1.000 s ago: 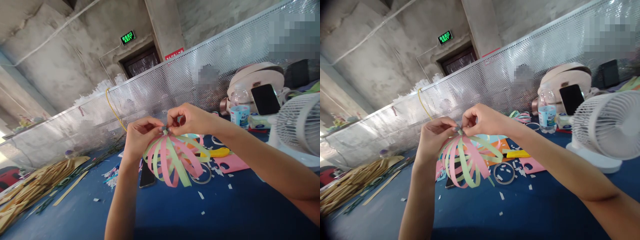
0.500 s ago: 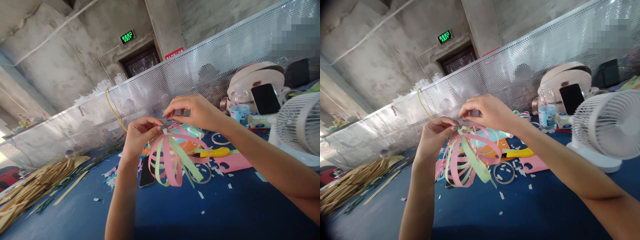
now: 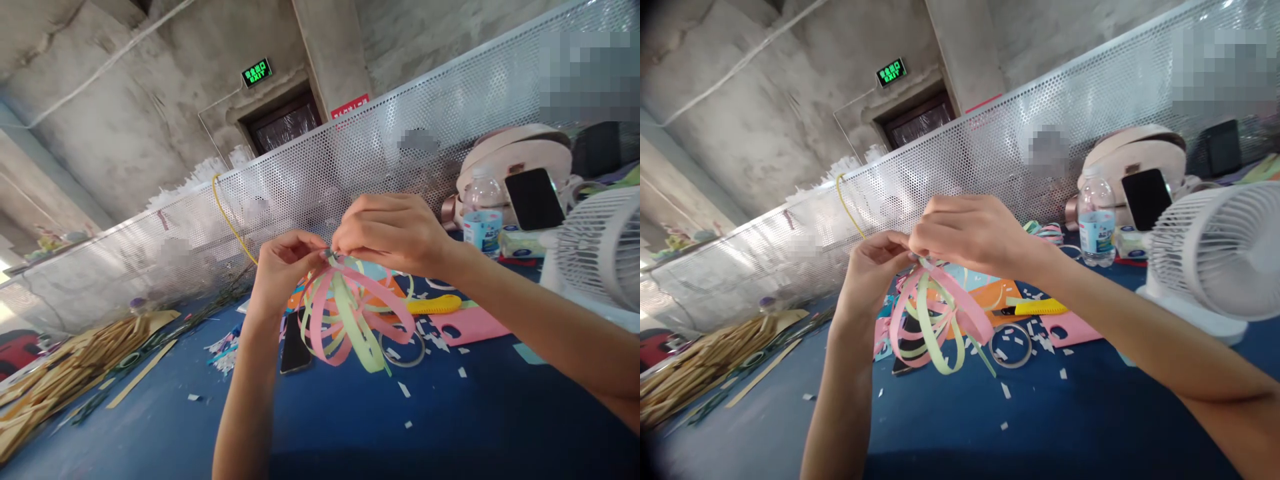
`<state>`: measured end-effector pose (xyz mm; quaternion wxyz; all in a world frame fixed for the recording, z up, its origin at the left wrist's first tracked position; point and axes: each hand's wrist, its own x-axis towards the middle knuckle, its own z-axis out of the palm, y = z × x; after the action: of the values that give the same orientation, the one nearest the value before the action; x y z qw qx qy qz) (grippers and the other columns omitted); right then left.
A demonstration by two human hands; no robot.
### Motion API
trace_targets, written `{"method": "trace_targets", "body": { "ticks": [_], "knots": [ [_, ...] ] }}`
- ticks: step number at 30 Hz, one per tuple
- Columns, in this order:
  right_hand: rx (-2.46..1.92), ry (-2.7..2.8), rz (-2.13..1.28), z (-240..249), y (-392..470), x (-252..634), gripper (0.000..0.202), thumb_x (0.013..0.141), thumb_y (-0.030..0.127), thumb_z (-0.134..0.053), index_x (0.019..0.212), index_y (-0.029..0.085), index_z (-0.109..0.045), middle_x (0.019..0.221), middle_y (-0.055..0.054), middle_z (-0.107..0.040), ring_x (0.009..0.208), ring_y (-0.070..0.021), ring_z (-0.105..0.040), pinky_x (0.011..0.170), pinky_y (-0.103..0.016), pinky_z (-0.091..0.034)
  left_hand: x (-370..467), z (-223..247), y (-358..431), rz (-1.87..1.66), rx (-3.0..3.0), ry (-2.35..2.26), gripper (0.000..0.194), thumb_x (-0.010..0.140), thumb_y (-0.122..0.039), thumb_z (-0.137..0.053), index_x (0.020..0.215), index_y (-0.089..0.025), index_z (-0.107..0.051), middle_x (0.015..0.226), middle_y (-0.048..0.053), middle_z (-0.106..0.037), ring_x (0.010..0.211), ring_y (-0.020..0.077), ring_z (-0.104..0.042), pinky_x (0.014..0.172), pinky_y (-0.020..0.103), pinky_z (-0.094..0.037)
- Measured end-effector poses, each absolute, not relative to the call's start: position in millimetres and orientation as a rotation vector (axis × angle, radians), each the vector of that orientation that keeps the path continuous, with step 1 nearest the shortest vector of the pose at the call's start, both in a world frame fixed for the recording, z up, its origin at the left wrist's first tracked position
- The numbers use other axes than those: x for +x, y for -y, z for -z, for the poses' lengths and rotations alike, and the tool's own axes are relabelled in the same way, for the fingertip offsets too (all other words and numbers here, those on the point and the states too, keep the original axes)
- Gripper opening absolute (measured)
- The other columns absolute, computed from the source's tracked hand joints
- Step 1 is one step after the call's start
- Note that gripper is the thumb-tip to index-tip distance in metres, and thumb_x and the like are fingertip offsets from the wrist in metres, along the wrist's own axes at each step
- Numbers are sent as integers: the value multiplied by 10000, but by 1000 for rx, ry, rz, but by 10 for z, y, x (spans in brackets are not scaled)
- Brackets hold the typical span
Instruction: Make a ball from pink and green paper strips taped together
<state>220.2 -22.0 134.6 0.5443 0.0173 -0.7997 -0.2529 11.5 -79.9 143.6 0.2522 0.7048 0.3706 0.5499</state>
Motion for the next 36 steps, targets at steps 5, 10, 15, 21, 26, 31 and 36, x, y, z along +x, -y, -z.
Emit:
{"method": "trace_targets", "body": {
  "ticks": [5,10,15,21,26,31,36],
  "knots": [
    [130,1816,722,-1244,174,2228,86,939,143,-607,927,226,-586,842,33,-732,896,-149,-666,718,-280,-496,137,-1433,804,-1502,1895,-989,91,732,-133,-782,771,-210,-755,703,-5,-695,647,101,-643,656,236,-565],
    [91,1903,746,-1159,133,2254,133,956,144,-573,988,272,-588,968,50,-751,971,-157,-668,790,-308,-512,139,-1416,782,-1512,1902,-976,84,724,-146,-793,761,-205,-748,716,3,-692,665,114,-646,664,252,-572],
    [137,1860,761,-1161,107,2216,126,951,148,-589,1004,263,-584,907,44,-763,948,-164,-676,760,-309,-517,125,-1399,768,-1508,1909,-993,74,736,-177,-796,781,-206,-745,737,10,-696,688,125,-649,668,260,-568],
    [172,1863,766,-1189,105,2190,110,969,138,-567,965,241,-607,881,24,-760,933,-158,-692,728,-292,-510,121,-1385,752,-1516,1906,-1012,75,740,-192,-800,785,-206,-742,728,9,-694,659,118,-631,629,246,-550],
    [253,1892,651,-1173,97,2182,105,980,123,-537,980,210,-596,934,-17,-754,950,-163,-695,792,-306,-555,132,-1390,745,-1517,1893,-974,75,731,-174,-798,771,-199,-741,714,2,-684,651,109,-626,624,233,-542],
    [211,1928,566,-1166,114,2173,119,980,124,-533,958,220,-599,944,-12,-753,940,-160,-692,833,-320,-572,147,-1393,747,-1526,1892,-999,73,726,-170,-791,764,-195,-734,716,6,-693,649,119,-642,637,251,-557],
    [228,1924,557,-1171,116,2158,118,955,105,-557,983,210,-603,948,-29,-750,933,-171,-688,824,-325,-574,147,-1390,747,-1514,1886,-977,72,729,-175,-794,767,-199,-739,706,3,-694,648,115,-647,633,242,-551]
  ]
}}
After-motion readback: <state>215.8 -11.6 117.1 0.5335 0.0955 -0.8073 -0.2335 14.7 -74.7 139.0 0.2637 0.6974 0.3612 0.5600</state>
